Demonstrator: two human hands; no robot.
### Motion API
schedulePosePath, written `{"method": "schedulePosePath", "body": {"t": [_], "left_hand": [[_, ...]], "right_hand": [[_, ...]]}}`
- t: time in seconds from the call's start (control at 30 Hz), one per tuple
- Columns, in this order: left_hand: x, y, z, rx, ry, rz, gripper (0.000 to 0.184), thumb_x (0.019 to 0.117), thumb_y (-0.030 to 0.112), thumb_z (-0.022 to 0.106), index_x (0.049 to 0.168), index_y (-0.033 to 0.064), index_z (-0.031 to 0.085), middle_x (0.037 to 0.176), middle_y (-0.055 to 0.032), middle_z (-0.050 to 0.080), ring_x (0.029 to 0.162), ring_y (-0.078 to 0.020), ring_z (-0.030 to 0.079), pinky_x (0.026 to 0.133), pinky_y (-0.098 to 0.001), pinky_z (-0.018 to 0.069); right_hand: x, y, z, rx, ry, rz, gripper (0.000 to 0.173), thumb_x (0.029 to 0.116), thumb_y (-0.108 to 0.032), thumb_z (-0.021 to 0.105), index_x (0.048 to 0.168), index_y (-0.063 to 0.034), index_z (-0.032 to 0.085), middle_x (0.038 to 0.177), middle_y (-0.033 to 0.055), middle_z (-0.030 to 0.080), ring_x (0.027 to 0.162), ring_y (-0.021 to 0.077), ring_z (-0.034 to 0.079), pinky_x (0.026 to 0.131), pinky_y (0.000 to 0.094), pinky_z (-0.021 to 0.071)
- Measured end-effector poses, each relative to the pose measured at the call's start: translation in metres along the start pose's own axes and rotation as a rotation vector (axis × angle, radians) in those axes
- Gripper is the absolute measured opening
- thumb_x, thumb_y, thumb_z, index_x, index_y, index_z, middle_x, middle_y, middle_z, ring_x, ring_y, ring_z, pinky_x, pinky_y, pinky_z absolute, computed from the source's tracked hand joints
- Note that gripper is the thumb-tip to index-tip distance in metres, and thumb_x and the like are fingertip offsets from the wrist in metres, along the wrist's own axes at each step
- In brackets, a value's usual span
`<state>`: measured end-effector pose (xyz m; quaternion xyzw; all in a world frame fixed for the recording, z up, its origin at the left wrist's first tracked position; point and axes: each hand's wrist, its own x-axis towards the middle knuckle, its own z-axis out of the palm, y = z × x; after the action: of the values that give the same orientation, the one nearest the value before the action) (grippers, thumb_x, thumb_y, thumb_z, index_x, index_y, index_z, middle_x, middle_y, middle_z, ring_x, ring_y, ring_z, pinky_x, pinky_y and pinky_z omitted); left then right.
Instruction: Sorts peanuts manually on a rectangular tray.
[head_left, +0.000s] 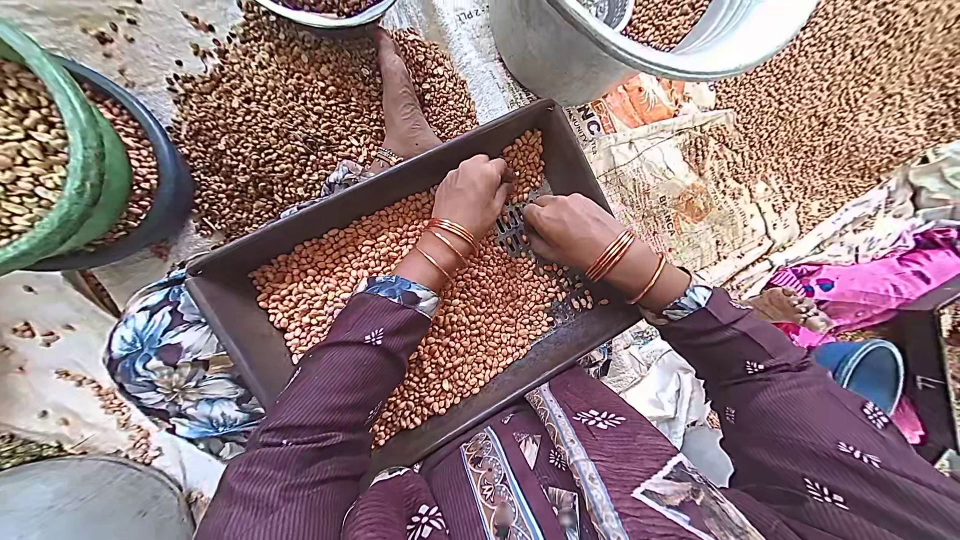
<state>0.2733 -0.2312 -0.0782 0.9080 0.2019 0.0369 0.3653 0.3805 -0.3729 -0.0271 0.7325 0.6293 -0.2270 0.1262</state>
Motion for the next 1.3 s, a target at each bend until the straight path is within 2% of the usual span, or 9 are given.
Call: {"method": "schedulePosePath", "body": {"t": [0.13, 0.37, 0.67, 0.8, 0.9, 0.97, 1.03, 1.1, 1.3], "left_hand": [[0.004, 0.008, 0.01, 0.219, -0.022, 0.079, 0.025, 0.1044, 0.016, 0.055, 0.118, 0.0008, 0.069, 0.111, -0.0215, 0.068, 0.099, -0.0406, 0.07, 0.079, -0.0552, 0.0559], [0.001, 0.029, 0.015, 0.353, -0.036, 0.051, 0.025, 0.0996, -0.004, 0.051, 0.121, -0.0052, 0.064, 0.113, -0.0232, 0.067, 0.098, -0.0413, 0.07, 0.072, -0.0526, 0.056], [0.0, 0.021, 0.014, 0.292, -0.029, -0.034, 0.026, 0.1021, 0.007, 0.052, 0.122, -0.0045, 0.065, 0.117, -0.0235, 0.067, 0.102, -0.042, 0.07, 0.077, -0.0546, 0.0563], [-0.002, 0.01, -0.001, -0.029, -0.026, -0.109, 0.029, 0.1033, 0.018, 0.057, 0.121, -0.0033, 0.066, 0.114, -0.0221, 0.069, 0.107, -0.0382, 0.068, 0.092, -0.0557, 0.0534], [-0.01, 0.005, -0.011, -0.409, 0.055, -0.214, 0.024, 0.1065, 0.019, 0.049, 0.103, 0.0036, 0.066, 0.086, -0.0096, 0.062, 0.082, -0.021, 0.06, 0.076, -0.0426, 0.0466], [-0.012, 0.002, -0.016, -0.616, 0.039, -0.309, 0.037, 0.1088, 0.02, 0.035, 0.1, 0.0064, 0.068, 0.087, -0.0038, 0.061, 0.081, -0.0138, 0.056, 0.076, -0.038, 0.0437], [-0.014, 0.003, -0.017, -0.783, -0.005, -0.41, 0.052, 0.1121, 0.028, 0.022, 0.095, 0.0108, 0.068, 0.078, 0.0035, 0.061, 0.064, -0.0063, 0.051, 0.061, -0.0267, 0.0417], [-0.015, 0.007, -0.016, -0.971, -0.119, -0.503, 0.061, 0.1132, 0.041, 0.016, 0.094, 0.0116, 0.065, 0.076, 0.0028, 0.06, 0.064, -0.0088, 0.051, 0.062, -0.0274, 0.0424], [-0.011, 0.008, 0.003, -0.77, -0.094, -0.294, 0.049, 0.1113, 0.038, 0.042, 0.078, 0.009, 0.062, 0.063, 0.0033, 0.049, 0.053, -0.0066, 0.041, 0.053, -0.0262, 0.0337]], "right_hand": [[0.001, 0.007, -0.019, 0.052, 0.089, 0.048, 0.014, 0.0935, -0.009, 0.062, 0.105, -0.0012, 0.061, 0.085, 0.0187, 0.065, 0.08, 0.0398, 0.068, 0.066, 0.0546, 0.0521], [0.025, 0.027, -0.044, 0.043, 0.422, 0.157, 0.019, 0.0987, -0.008, 0.059, 0.112, 0.0018, 0.069, 0.108, 0.026, 0.068, 0.098, 0.0444, 0.069, 0.084, 0.0577, 0.0541], [0.061, -0.005, -0.044, -0.111, 0.204, 0.403, 0.025, 0.095, 0.011, 0.052, 0.118, 0.0106, 0.062, 0.12, 0.0297, 0.062, 0.105, 0.0467, 0.067, 0.083, 0.0559, 0.0554], [0.065, -0.009, -0.05, -0.113, 0.152, 0.422, 0.021, 0.0943, 0.01, 0.055, 0.114, 0.0109, 0.062, 0.118, 0.0297, 0.062, 0.107, 0.0467, 0.067, 0.081, 0.0566, 0.0555], [0.06, 0.002, -0.056, -0.043, 0.173, 0.368, 0.016, 0.0983, -0.003, 0.057, 0.107, 0.0077, 0.065, 0.111, 0.0287, 0.066, 0.108, 0.0465, 0.066, 0.087, 0.0586, 0.0522], [0.049, 0.01, -0.062, 0.051, 0.233, 0.287, 0.019, 0.0985, -0.011, 0.059, 0.107, 0.003, 0.067, 0.104, 0.0258, 0.069, 0.103, 0.0449, 0.068, 0.086, 0.0607, 0.0512], [0.033, 0.013, -0.07, 0.193, 0.305, 0.112, 0.018, 0.0972, -0.016, 0.062, 0.107, -0.0039, 0.07, 0.094, 0.0155, 0.072, 0.089, 0.0333, 0.071, 0.079, 0.0546, 0.0531], [0.019, 0.016, -0.072, 0.305, 0.36, -0.08, 0.017, 0.0979, -0.023, 0.065, 0.11, -0.0133, 0.071, 0.095, -0.0003, 0.076, 0.082, 0.0116, 0.072, 0.078, 0.0359, 0.0599], [0.018, 0.037, -0.067, -0.039, 0.505, 0.104, 0.017, 0.0988, -0.012, 0.063, 0.107, -0.0011, 0.073, 0.108, 0.0244, 0.067, 0.1, 0.0435, 0.068, 0.083, 0.0587, 0.0541]]}}
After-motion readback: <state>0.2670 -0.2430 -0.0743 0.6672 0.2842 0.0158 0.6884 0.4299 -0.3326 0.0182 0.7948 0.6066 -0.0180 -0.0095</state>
